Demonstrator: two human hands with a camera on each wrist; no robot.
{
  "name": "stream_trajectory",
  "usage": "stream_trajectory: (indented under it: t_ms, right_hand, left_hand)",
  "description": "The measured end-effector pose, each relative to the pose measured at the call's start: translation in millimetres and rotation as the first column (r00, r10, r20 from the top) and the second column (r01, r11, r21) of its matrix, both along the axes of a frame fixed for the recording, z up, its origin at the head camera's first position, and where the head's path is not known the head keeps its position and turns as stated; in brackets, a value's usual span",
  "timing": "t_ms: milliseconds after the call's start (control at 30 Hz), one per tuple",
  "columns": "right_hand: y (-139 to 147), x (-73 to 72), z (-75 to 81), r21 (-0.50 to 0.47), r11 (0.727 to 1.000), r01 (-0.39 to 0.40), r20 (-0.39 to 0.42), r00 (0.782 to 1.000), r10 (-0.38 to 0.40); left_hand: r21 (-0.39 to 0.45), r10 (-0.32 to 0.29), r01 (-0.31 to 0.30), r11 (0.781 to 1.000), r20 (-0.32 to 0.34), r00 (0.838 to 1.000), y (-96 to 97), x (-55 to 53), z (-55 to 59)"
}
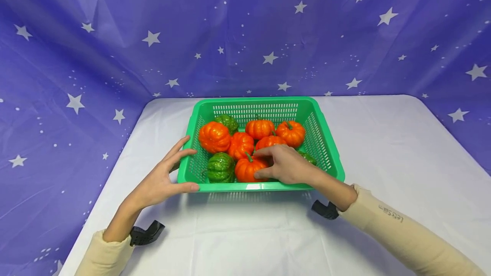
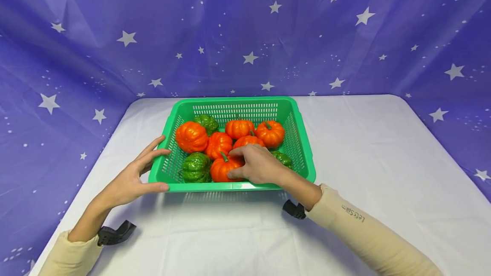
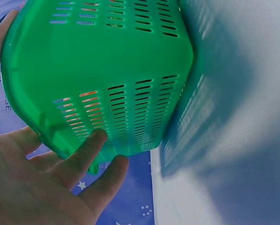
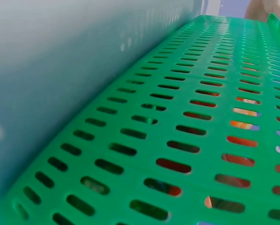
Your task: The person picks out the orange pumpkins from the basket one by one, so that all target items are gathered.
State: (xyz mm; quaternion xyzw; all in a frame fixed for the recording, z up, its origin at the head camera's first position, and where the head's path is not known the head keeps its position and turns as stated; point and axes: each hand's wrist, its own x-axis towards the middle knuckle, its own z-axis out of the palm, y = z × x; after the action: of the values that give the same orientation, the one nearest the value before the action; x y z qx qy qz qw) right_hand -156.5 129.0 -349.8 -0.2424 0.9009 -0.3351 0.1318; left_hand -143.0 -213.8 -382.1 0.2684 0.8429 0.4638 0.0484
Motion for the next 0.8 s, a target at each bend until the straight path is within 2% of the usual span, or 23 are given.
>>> stream_trajectory:
  t_ms: [167,367,600,800]
  right_hand:
    - [1.9,0.0,2.2,-0.066,0.998,-0.004,0.033,0.999,0.007]
    - [5.5,0.2,2.6,-0.113,0.993,-0.045,0.062,0.997,0.052]
    - [3.6,2.1,1.4,-0.122,0.992,-0.034,-0.005,0.999,0.034]
    - [3.6,4.4,1.3,-0.176,0.984,-0.031,-0.047,0.999,0.023]
  left_hand:
    - [-0.006,0.004,-0.004,1.0,-0.002,1.0,-1.3,1.2,0.8]
    - [-0.001,0.005,-0.005,1.0,0.007,1.0,-1.0,1.2,1.4]
    - [0.018,-0.003,0.003,1.0,0.018,1.0,-1.7,0.8,-0.3]
    - [0.088,-0.021,0.015,0.996,0.064,0.998,0.2,0.6,0.4]
